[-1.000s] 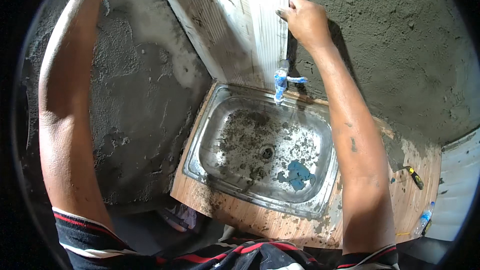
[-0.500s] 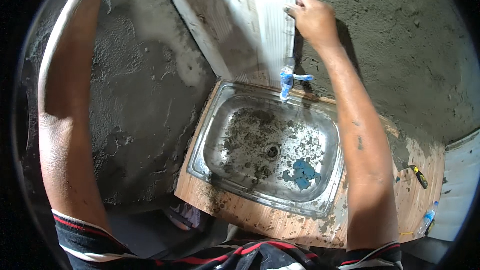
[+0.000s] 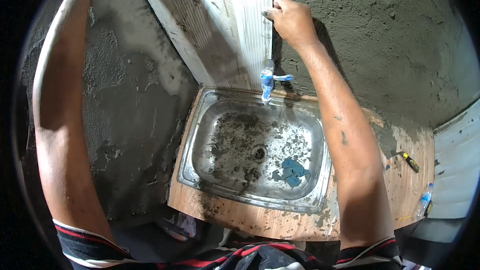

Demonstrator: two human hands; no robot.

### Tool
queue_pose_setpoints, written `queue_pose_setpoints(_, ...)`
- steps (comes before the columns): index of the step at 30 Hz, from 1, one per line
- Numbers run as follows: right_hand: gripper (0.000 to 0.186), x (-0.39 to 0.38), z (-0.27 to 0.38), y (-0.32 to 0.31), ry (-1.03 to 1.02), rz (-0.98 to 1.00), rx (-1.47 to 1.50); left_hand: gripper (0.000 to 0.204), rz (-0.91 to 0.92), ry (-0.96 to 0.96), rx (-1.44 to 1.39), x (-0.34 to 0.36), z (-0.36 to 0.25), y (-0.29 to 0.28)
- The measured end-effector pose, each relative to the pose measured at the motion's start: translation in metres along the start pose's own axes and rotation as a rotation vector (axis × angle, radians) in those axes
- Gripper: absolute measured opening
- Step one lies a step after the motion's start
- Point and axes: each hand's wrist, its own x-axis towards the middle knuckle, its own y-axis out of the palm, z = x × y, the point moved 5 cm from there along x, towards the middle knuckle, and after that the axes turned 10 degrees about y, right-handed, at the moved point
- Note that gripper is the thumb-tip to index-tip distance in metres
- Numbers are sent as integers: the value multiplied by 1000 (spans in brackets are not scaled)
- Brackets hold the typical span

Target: The person mixes mortar in a bucket, applies it to a wall surface near a sink using a trowel, and positions a panel against the wall.

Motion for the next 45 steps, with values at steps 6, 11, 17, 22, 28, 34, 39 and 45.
queue_pose_setpoints(6,19,0,4,-1,-162,-117,-62,45,-39,44,-114,-37,-27,-7)
queue_pose_setpoints(11,17,-1,10,1,-167,-104,-24,44,10,-78,-228,-28,-18,-11)
queue_pose_setpoints(17,22,0,7,-3,-75,-60,17,41,-11,19,-472,-26,-6,0)
queue_pose_setpoints(22,23,-4,18,-8,-98,-98,-72,40,20,-32,-416,-19,3,-2)
queue_pose_setpoints(28,23,-1,11,-3,-240,-239,-38,45,-24,28,-61,-43,-35,-13)
queue_pose_setpoints(34,17,-9,5,-2,-254,-213,-17,38,57,-84,-279,-33,-18,-3)
queue_pose_setpoints(39,15,0,-5,-2,-81,-106,-17,48,8,126,-261,-27,-13,-8)
queue_pose_setpoints(45,19,0,11,5,-135,-81,-21,69,63,6,83,-27,8,-18)
